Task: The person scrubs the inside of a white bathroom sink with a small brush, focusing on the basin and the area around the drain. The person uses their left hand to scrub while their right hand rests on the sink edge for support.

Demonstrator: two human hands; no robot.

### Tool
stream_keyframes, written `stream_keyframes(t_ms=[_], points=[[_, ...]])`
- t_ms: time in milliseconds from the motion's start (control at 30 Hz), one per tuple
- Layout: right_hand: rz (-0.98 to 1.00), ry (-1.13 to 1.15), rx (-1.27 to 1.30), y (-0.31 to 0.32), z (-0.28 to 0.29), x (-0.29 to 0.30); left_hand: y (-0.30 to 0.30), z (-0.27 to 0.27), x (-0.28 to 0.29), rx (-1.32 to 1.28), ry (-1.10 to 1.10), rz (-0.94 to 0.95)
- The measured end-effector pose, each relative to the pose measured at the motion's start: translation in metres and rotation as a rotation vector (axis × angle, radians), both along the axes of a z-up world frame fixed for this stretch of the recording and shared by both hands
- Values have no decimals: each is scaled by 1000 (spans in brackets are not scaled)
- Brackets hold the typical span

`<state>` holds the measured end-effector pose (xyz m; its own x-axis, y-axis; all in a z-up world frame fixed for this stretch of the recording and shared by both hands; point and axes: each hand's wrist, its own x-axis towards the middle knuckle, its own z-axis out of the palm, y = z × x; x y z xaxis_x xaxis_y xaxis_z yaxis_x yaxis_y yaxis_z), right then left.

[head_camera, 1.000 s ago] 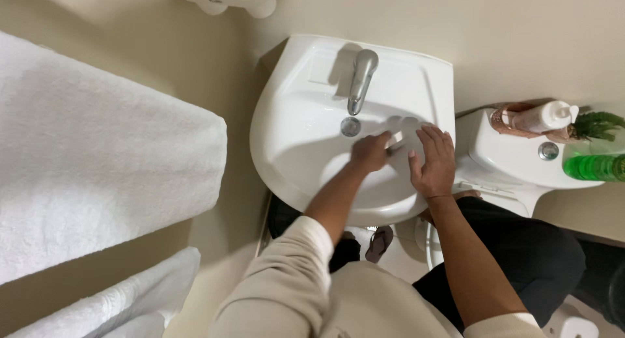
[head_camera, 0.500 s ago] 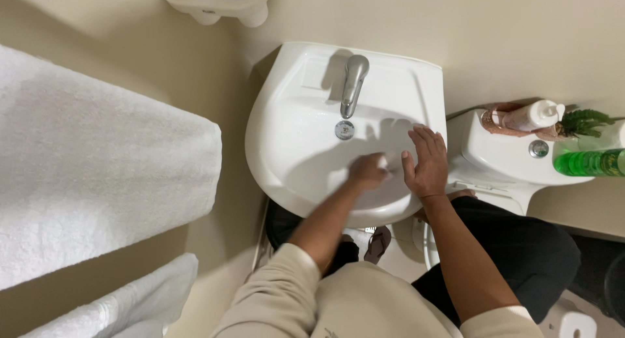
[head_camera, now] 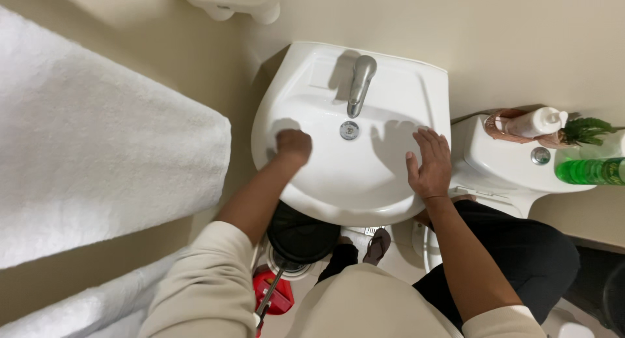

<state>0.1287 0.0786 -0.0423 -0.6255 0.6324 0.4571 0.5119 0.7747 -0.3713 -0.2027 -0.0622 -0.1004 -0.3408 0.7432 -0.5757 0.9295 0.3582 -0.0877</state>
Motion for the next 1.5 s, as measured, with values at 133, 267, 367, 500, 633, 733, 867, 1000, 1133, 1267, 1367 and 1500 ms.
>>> stream_keyframes(t_ms=[133,267,367,500,633,733,867,1000,1133,1267,1367,1500], points=[[-14,6,-8,2,0,0,13,40,108,84,-333,47],[-27,16,-13,0,-1,0,51,85,195,235,-834,314],[-19,19,-16,6,-1,1,58,94,195,297,-879,364],[-22,17,-22,2,-5,0,7,84,141,92,-519,29],[-25,-3,-15,2,-3,2,-14,-29,52,-102,-46,37],[-15,14,-15,2,1,0,-7,46,72,-90,-138,114],[-24,27,-23,3,0,-1,27,81,161,147,-543,182],[9,43,-15,5,-2,-2,52,114,210,315,-772,346],[13,9,-27,5,2,-1,22,73,143,224,-736,301],[26,20,-36,5,2,0,5,38,39,199,-95,257],[22,23,-38,6,1,1,23,28,26,279,-22,347],[22,26,-34,5,6,-2,43,-2,110,285,-377,728]])
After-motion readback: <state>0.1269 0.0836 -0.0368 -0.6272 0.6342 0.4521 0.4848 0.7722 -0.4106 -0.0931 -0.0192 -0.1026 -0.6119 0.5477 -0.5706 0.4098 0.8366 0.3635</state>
